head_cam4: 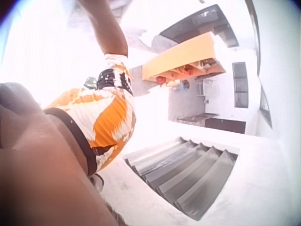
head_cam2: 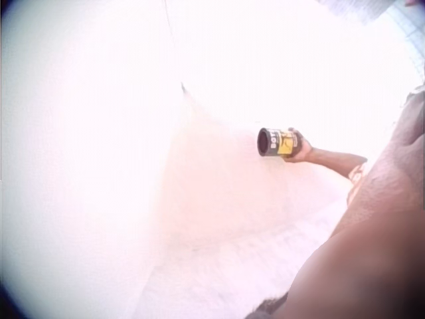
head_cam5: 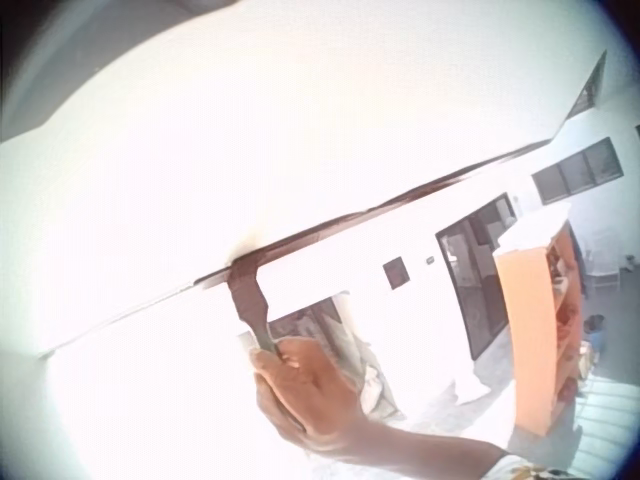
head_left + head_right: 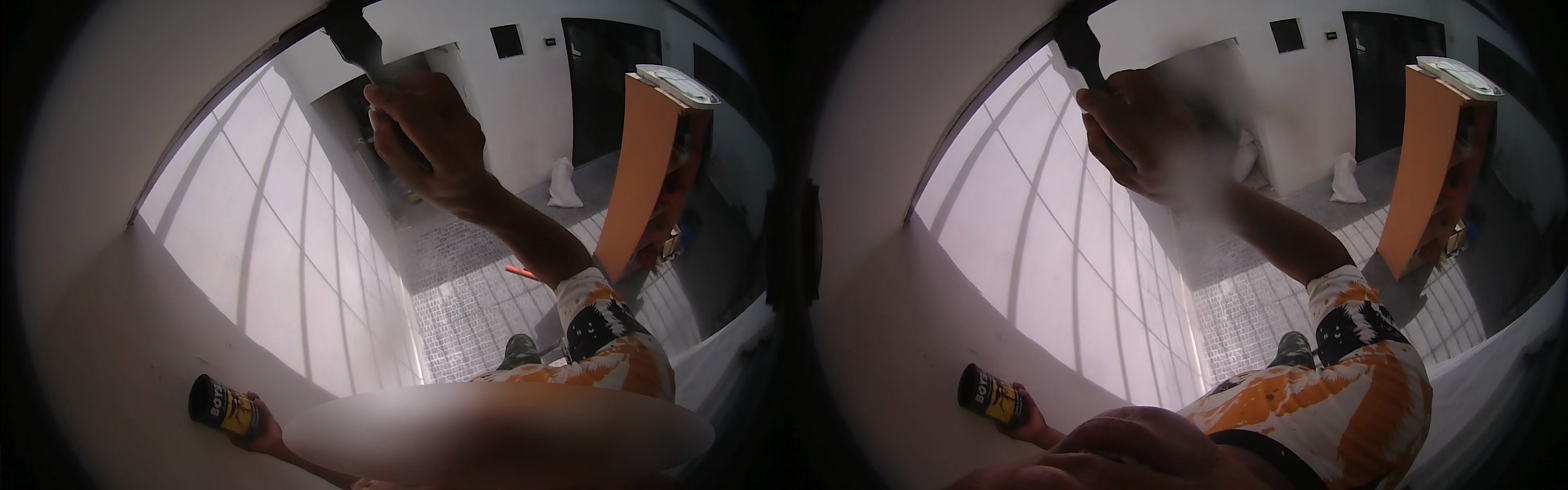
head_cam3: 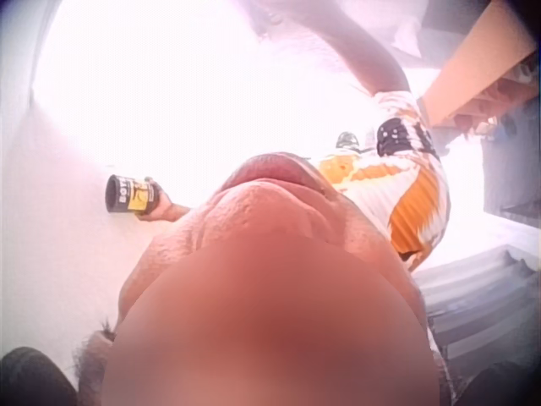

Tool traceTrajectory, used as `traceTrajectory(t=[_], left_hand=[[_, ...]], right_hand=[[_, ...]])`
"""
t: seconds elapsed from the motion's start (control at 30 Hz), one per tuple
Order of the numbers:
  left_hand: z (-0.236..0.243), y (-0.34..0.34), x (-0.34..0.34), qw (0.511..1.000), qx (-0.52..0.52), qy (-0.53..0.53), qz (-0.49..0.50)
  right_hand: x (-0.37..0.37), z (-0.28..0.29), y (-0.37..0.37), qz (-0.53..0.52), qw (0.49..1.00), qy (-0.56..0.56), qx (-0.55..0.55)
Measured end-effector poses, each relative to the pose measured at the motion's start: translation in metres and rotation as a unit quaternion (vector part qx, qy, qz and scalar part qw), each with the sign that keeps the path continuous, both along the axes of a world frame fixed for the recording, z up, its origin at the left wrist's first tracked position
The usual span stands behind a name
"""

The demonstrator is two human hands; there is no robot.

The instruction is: The person paints the upper wall and ceiling area with a brush, repeatedly dipping the brush into a paint can held in the other hand. The person repositions a stepladder to reach different sections and continues applying paint along the wall-ceiling junction.

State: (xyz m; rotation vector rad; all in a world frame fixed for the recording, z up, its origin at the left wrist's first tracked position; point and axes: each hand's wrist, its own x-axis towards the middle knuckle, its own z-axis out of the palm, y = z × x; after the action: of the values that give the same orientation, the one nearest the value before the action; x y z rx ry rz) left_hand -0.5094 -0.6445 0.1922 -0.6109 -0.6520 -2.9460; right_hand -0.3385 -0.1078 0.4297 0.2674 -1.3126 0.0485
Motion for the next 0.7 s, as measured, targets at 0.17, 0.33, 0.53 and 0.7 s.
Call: traceTrajectory(t=[0.17, 0.33, 0.53, 0.7], left_hand=[[0.000, -0.002, -0.001, 0.999, 0.003, 0.017, -0.028], [0.000, -0.004, -0.001, 0.999, -0.008, 0.031, -0.040], [-0.002, -0.003, -0.002, 0.998, 0.007, 0.048, -0.043], [-0.003, -0.007, -0.002, 0.998, 0.014, 0.030, -0.050]], right_hand=[[-0.016, 0.003, -0.014, 0.023, 0.999, -0.029, 0.031], [-0.043, 0.005, -0.034, 0.047, 0.998, -0.012, 0.026], [-0.043, -0.004, -0.031, 0.058, 0.994, -0.039, 0.079], [-0.008, -0.011, 0.003, 0.036, 0.986, -0.115, 0.113]])
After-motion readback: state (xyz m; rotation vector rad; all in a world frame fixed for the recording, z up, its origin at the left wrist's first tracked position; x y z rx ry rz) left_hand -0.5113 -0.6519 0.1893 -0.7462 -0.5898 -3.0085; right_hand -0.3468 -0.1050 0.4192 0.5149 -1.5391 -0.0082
